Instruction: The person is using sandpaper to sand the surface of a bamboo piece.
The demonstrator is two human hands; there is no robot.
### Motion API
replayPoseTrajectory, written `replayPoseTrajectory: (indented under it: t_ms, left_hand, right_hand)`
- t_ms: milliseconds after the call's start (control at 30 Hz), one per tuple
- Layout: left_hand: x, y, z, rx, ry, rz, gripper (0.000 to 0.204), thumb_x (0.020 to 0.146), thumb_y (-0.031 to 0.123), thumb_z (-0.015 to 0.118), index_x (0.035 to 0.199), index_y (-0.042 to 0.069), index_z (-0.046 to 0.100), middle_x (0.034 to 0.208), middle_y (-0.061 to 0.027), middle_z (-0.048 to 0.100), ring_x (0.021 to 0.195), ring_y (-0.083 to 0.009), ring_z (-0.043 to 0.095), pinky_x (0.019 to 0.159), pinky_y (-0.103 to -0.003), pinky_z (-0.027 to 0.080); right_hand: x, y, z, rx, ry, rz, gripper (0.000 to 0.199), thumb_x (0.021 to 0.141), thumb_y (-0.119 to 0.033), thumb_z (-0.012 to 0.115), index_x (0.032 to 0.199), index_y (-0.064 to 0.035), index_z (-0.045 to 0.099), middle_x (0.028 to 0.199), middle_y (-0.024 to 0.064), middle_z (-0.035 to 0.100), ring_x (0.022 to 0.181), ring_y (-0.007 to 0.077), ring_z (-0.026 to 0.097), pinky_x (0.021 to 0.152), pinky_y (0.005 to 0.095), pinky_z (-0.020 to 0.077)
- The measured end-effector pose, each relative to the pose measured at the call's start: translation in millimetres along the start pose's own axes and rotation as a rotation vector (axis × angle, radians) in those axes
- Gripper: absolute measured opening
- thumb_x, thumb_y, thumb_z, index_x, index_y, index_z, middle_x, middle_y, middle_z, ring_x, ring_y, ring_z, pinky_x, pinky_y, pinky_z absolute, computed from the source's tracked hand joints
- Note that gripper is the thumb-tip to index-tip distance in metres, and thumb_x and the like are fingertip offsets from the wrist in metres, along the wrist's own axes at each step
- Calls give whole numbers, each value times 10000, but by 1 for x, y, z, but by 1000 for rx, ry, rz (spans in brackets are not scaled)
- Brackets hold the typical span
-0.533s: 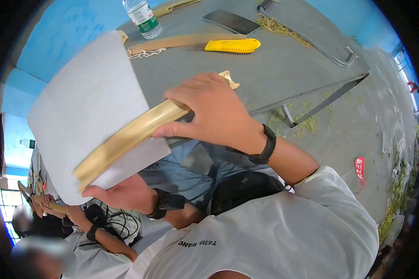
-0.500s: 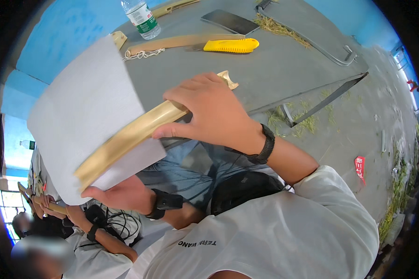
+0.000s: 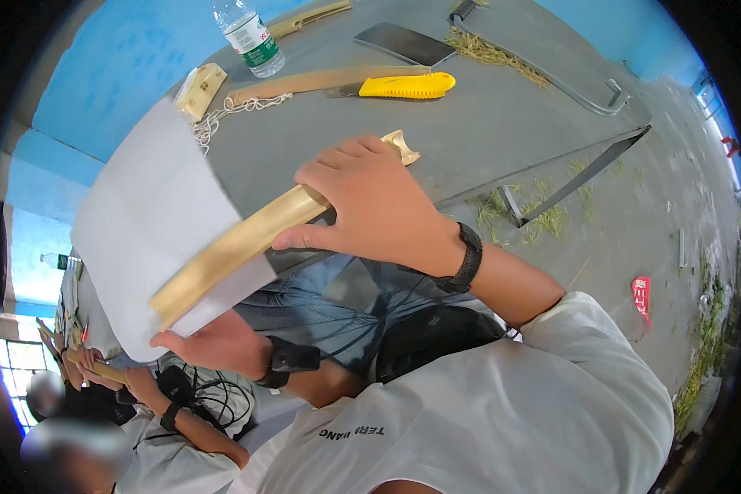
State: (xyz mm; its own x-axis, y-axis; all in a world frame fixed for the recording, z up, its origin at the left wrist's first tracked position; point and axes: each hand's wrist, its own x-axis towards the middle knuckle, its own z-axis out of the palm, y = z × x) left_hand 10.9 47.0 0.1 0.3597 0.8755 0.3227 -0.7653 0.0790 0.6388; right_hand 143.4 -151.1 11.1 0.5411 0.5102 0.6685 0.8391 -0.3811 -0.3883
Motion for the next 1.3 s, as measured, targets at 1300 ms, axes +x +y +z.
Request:
replayPoseTrajectory:
  t_ms: [1300]
  left_hand:
    - [-26, 0, 8, 437, -90, -164, 795, 1132, 549, 441, 1633, -47, 282, 1629, -201, 417, 1469, -304, 467, 1204, -482, 415]
  right_hand:
    - [1, -2, -2, -26, 77, 33, 534, 838, -507, 842, 1107, -72, 686, 979, 87, 660, 945, 315, 596, 914, 432, 424]
